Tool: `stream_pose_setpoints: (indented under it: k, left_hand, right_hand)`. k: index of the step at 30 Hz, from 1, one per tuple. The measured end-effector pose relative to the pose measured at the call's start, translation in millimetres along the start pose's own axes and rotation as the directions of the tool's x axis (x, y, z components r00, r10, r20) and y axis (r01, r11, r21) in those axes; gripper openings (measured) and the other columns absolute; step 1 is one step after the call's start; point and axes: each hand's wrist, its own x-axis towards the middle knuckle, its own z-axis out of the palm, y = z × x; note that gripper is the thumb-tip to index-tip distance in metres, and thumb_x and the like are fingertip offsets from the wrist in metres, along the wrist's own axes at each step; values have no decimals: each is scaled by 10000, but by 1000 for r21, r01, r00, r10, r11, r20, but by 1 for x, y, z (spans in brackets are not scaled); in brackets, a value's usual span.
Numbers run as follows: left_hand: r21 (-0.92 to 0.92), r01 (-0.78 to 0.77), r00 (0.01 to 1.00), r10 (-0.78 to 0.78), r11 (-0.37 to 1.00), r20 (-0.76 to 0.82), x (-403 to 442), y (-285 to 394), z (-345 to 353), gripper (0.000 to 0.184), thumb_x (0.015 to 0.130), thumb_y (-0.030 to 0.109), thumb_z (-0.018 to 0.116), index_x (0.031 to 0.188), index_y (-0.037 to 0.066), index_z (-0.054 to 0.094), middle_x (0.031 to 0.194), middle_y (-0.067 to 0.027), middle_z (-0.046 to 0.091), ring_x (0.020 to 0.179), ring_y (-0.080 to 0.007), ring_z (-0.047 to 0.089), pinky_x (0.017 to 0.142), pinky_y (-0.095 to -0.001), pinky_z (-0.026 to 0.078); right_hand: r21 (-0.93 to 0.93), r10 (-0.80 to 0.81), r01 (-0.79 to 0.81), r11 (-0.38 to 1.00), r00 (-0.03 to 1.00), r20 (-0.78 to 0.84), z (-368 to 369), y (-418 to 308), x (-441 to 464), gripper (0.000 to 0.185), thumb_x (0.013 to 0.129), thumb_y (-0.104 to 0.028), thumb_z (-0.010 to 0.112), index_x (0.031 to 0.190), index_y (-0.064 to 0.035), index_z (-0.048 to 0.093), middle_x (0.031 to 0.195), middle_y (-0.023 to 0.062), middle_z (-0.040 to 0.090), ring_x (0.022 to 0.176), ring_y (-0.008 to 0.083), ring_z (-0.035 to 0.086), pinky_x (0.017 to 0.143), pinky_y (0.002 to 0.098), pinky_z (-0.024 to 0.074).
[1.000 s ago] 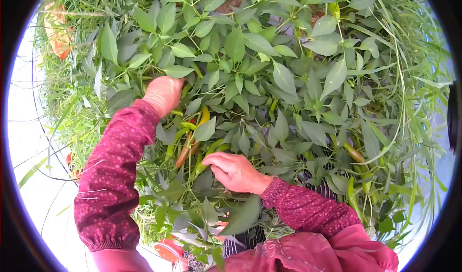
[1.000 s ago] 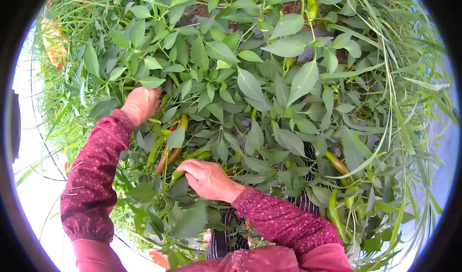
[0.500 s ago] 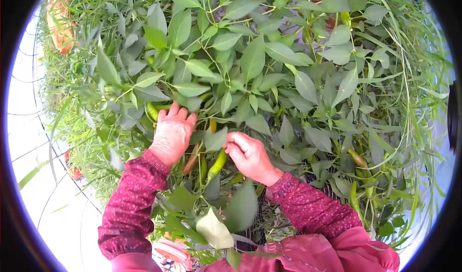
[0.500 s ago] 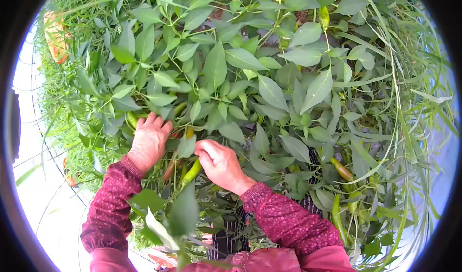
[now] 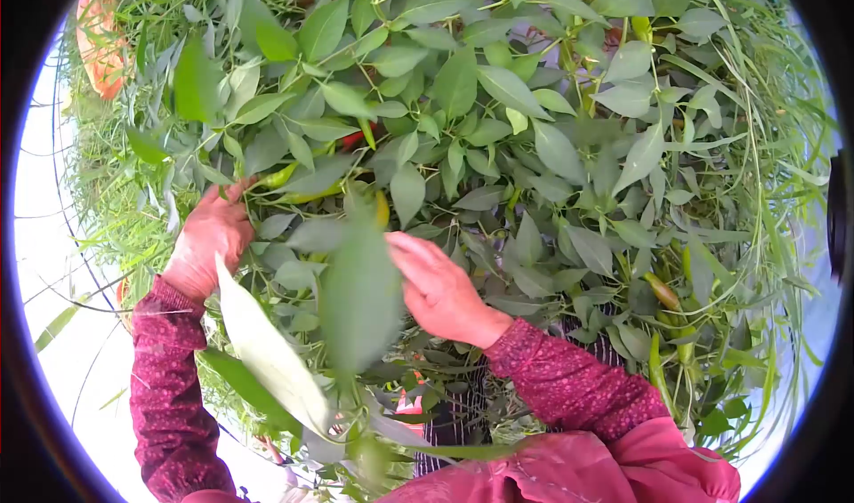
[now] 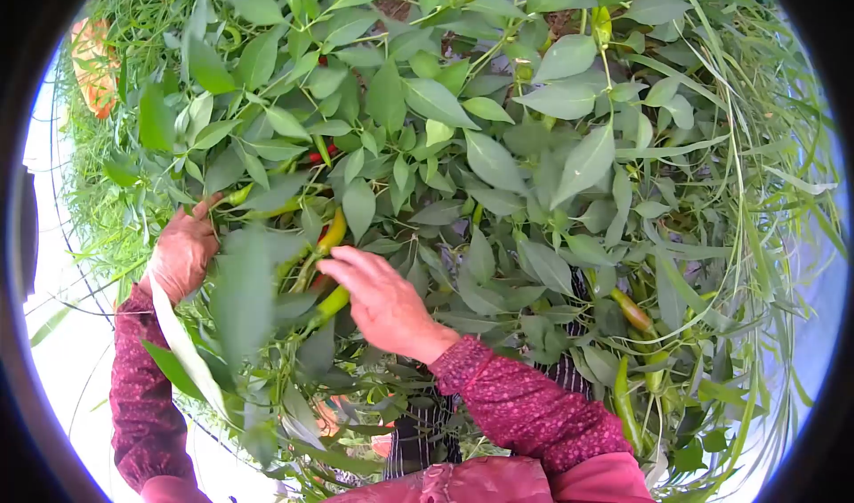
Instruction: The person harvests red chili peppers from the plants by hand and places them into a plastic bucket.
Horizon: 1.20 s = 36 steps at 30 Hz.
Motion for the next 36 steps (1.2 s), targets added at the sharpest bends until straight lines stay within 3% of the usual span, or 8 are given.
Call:
stream_pose_setpoints:
  k: [4, 8, 10, 16, 25, 28, 33, 36]
  left_hand:
    - [228, -64, 979, 17, 972, 201, 5, 51, 24, 211, 693, 175, 569, 820, 61, 694, 1016, -94, 652, 1267, -327, 414, 1129, -561, 182]
    - [412, -65, 997, 43, 909, 62, 12, 86, 23, 334, 705, 204, 563, 954, 35, 707, 1104, -157, 603, 1294, -377, 347, 1130, -568, 176]
    - [276, -110, 939, 9, 955, 345, 19, 104, 23, 300, 727, 172, 566, 940, 8, 698, 1169, -189, 565, 1280, -375, 359, 1124, -596, 167]
    - [-296, 70, 997, -78, 953, -16, 76, 104, 9, 246, 714, 33, 562, 959, 30, 554, 748, -139, 564, 613, -304, 604, 556, -382, 494]
    - [-73, 458, 857, -418, 886, 301, 191, 62, 63, 175, 839, 109, 547, 943, 92, 686, 858, -108, 682, 831, -260, 672, 736, -380, 537]
    - [-4, 509, 855, -505, 861, 119, 180, 40, 83, 148, 831, 81, 561, 967, 29, 591, 774, -96, 669, 752, -231, 683, 621, -326, 552]
    - [-128, 113, 979, -132, 985, -155, 153, 57, 73, 263, 751, 51, 572, 1013, 69, 575, 751, -133, 637, 689, -310, 645, 616, -397, 534]
    - [-322, 163, 986, -160, 933, 37, 183, 55, 127, 314, 763, 101, 562, 1074, 106, 598, 787, -128, 647, 742, -337, 641, 693, -426, 521]
  right_hand:
    - [-54, -67, 93, 994, 929, 363, 22, 4, -22, 562, 775, 34, 490, 1310, -137, 480, 1406, 125, 385, 1318, 326, 354, 1012, 470, 395]
    - [-96, -67, 130, 987, 869, 491, 30, 14, -32, 598, 755, 46, 511, 1325, -125, 446, 1440, 120, 350, 1337, 321, 336, 1026, 448, 376]
    - [-93, -95, 167, 982, 849, 520, 34, 19, -44, 596, 746, 49, 519, 1315, -112, 446, 1442, 123, 348, 1334, 316, 341, 1023, 440, 381]
    - [-96, -60, 146, 985, 796, 602, 38, 27, -51, 550, 716, 56, 531, 1256, -34, 469, 1446, 122, 345, 1328, 274, 360, 1012, 398, 398]
    - [-71, -105, 174, 982, 822, 560, 49, 45, -69, 498, 772, 6, 505, 1269, -15, 471, 1440, 147, 352, 1296, 268, 403, 1038, 365, 387]
    - [-72, -84, 154, 985, 811, 578, 44, 43, -68, 477, 802, -20, 490, 1279, -9, 466, 1436, 157, 355, 1279, 273, 424, 1027, 368, 398]
    - [-74, -45, 115, 991, 783, 621, 44, 34, -64, 434, 843, -43, 464, 1275, -5, 467, 1436, 167, 351, 1265, 280, 439, 1004, 370, 421]
    - [-89, -9, 89, 992, 753, 658, 41, 29, -58, 417, 868, -62, 446, 1281, -12, 464, 1446, 166, 338, 1265, 279, 440, 1000, 372, 426]
